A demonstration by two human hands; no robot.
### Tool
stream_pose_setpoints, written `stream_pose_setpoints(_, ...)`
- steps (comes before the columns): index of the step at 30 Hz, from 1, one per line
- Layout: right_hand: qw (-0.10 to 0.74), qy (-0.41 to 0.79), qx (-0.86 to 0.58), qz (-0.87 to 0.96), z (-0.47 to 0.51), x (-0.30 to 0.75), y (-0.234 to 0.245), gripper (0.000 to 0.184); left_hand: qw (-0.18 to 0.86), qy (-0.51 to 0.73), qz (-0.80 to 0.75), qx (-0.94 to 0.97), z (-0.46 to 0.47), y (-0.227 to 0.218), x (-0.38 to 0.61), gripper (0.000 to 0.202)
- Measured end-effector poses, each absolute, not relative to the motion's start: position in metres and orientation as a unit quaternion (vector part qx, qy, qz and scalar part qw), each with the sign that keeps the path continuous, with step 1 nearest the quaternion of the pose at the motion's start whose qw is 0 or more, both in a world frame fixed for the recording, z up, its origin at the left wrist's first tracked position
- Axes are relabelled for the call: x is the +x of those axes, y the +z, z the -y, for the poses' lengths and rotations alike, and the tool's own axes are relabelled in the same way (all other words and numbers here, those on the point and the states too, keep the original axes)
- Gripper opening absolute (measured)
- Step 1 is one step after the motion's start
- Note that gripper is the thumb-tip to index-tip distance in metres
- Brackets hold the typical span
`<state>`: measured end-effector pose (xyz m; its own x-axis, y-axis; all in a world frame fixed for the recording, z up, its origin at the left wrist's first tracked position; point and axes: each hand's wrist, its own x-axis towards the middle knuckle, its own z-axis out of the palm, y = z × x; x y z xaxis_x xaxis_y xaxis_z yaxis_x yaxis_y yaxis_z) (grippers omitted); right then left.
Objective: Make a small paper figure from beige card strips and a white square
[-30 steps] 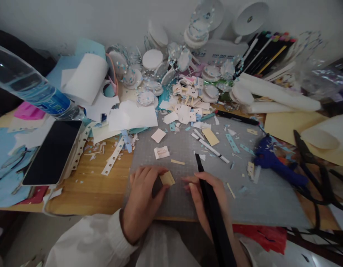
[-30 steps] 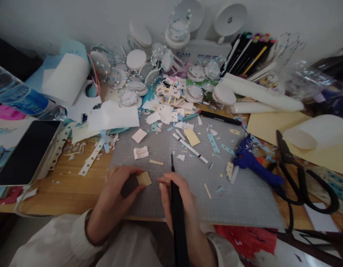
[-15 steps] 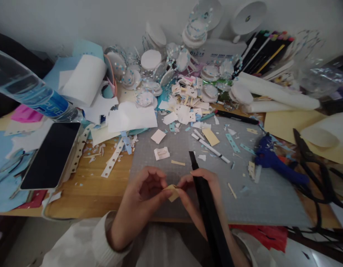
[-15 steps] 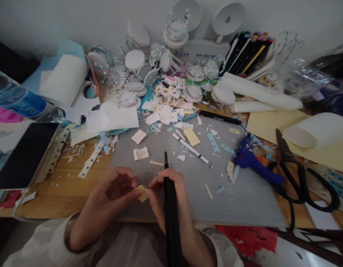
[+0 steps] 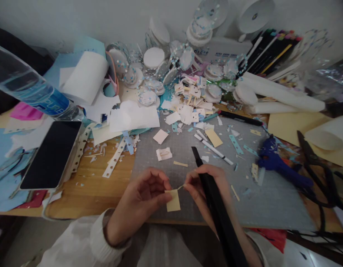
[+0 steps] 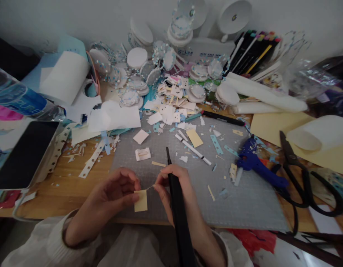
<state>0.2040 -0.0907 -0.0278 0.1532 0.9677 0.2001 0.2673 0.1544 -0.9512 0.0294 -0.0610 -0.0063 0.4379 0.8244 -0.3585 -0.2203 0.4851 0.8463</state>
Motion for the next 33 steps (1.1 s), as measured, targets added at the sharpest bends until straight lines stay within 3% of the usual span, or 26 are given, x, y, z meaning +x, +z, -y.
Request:
stream_pose_setpoints(3, 0.489, 0.270, -0.591, 0.581, 0.084, 0.212, -0.032, 0.019, 0.740, 0.344, -0.420, 0.397, 0.061, -0.006, 0.026, 0.019)
stream_pose_setpoints(7, 0.489, 0.230, -0.606, 0.583, 0.077, 0.217, -0.038, 0.022, 0.700, 0.342, -0.441, 0.445, 0.062, -0.009, 0.020, 0.014)
stream_pose_setpoints(14, 0.428, 0.168, -0.617, 0.639, 0.074, 0.214, -0.041, 0.018, 0.552, 0.332, -0.498, 0.580, 0.069, -0.023, 0.028, 0.007)
stream_pose_setpoints(28, 0.625, 0.164, -0.583, 0.492, 0.112, 0.225, -0.032, 0.028, 0.237, 0.270, -0.393, 0.847, 0.071, -0.024, 0.018, 0.023)
stream_pose_setpoints(33, 0.562, 0.169, -0.591, 0.553, 0.127, 0.223, -0.032, 0.025, 0.157, 0.214, -0.357, 0.896, 0.074, -0.028, 0.008, 0.028)
